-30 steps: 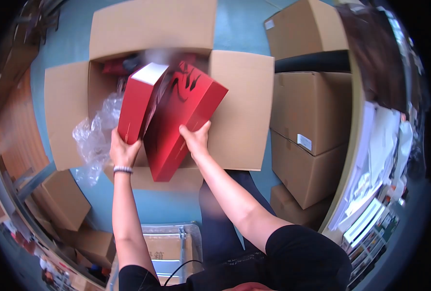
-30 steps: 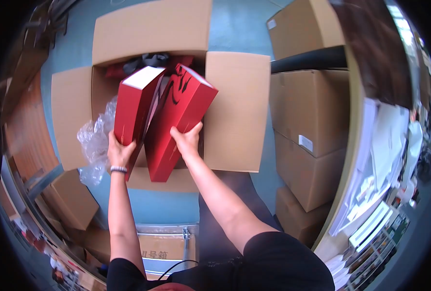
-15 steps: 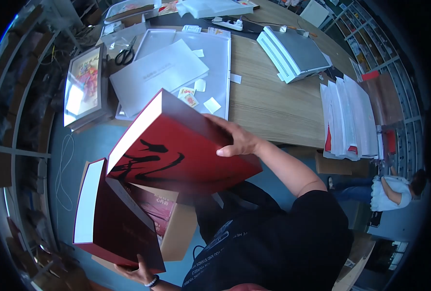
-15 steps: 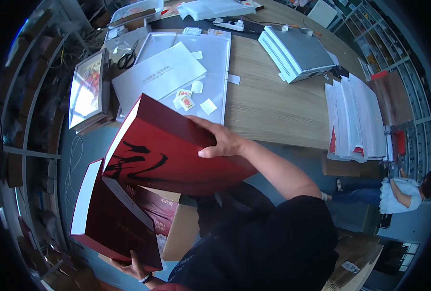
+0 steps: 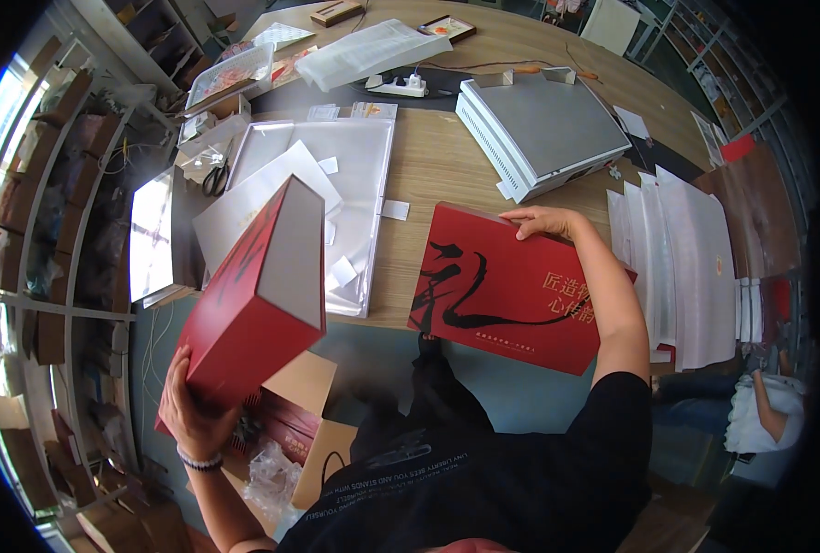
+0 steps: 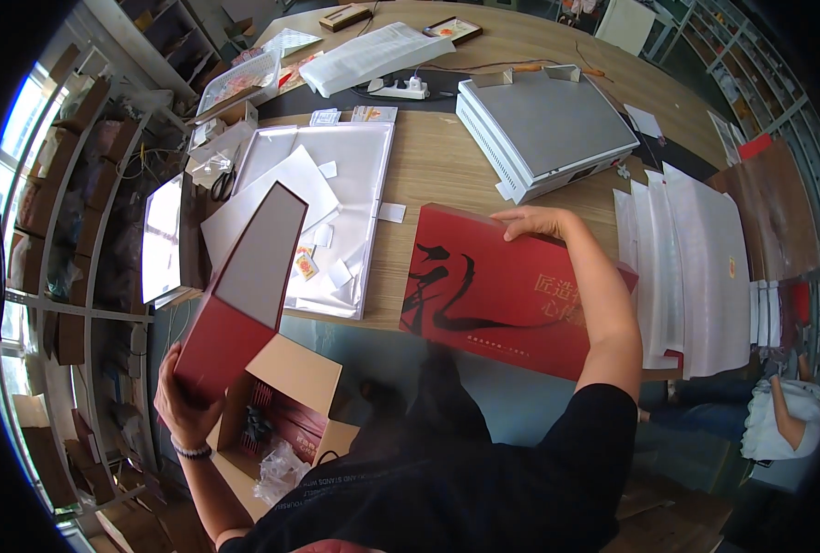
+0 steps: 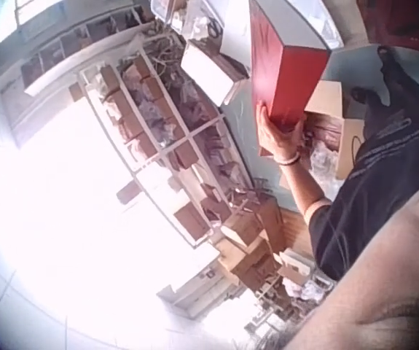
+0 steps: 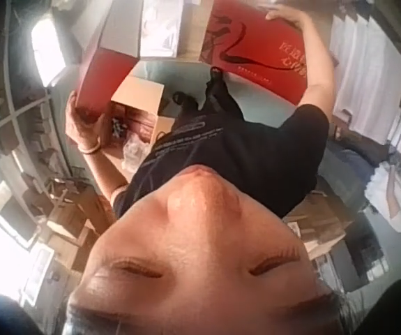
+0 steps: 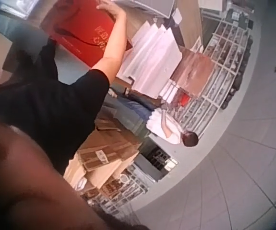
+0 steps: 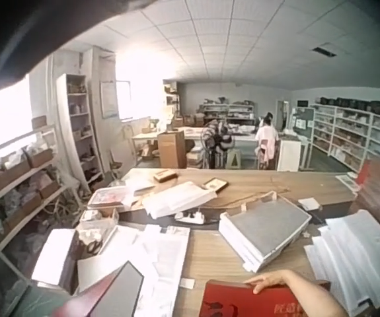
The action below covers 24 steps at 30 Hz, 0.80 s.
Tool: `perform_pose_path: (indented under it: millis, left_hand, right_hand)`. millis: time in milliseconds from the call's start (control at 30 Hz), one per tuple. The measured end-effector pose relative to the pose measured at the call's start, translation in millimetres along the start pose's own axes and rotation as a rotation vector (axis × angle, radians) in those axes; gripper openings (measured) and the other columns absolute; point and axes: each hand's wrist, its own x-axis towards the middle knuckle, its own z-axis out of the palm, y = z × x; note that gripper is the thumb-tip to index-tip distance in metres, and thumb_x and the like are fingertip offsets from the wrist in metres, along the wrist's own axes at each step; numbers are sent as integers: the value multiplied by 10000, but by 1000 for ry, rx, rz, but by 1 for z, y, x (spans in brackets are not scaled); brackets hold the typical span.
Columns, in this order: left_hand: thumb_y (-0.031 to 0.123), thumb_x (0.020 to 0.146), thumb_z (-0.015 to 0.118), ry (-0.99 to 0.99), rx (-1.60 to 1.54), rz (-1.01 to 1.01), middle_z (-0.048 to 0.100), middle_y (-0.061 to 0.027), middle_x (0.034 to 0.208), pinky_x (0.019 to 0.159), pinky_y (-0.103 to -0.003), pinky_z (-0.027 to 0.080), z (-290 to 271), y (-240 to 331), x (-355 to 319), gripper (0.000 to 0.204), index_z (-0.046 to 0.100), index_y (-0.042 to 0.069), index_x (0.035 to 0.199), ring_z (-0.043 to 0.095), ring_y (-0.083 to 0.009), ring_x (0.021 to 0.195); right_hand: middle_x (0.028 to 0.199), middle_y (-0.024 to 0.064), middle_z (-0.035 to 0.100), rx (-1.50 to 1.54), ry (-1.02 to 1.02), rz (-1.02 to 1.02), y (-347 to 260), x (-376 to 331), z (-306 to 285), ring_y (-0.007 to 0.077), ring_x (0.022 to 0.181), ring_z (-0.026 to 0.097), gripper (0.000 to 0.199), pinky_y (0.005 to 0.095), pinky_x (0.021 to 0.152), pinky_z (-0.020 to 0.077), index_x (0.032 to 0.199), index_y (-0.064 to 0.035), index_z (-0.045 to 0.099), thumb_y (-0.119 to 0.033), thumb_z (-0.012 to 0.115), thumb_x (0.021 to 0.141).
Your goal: Packing gift boxes with paper and placing them into bags.
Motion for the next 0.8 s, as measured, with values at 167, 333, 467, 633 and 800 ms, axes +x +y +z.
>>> perform_pose_path:
  millis: [167,333,467,633,800]
  left_hand:
    - [186,566,743,25,192,14,534,-121,1229,892,-391,458,106,7,100,754,428,37,1235,550,-301,1077]
    - [150,550,755,-49,290,85,456,-63,1324,992,-419,366,219,-3,164,756,437,86,1233,427,-286,1218]
    - [147,552,777,-101,339,42,378,-21,1398,1012,-424,331,282,-2,166,792,428,119,1262,370,-266,1265]
    - [193,619,755,-191,372,7,340,-52,1422,1034,-406,271,346,23,115,820,371,154,1343,351,-244,1274]
    - [121,751,646,-203,-5,-59,327,-180,1386,995,-449,333,359,67,58,648,365,101,1334,378,-340,1233]
  right_hand:
    - [1256,133,524,-218,49,-3,28,82,-33,218,1120,517,628,315,961,390,1257,-61,518,-406,654,750]
    - [1182,172,537,-521,393,-244,74,91,-21,291,1111,508,546,351,943,403,1183,-26,546,-399,633,794]
    - [1198,157,498,-386,958,-341,115,-6,14,337,1095,498,408,393,943,401,1160,-38,540,-252,619,822]
    - [1309,257,391,87,1242,159,247,-89,92,345,1217,402,756,405,1012,332,1356,11,289,-343,659,799]
    - [1301,157,443,448,1097,21,261,-94,143,230,1198,422,679,348,994,339,1360,-1,314,-313,629,846]
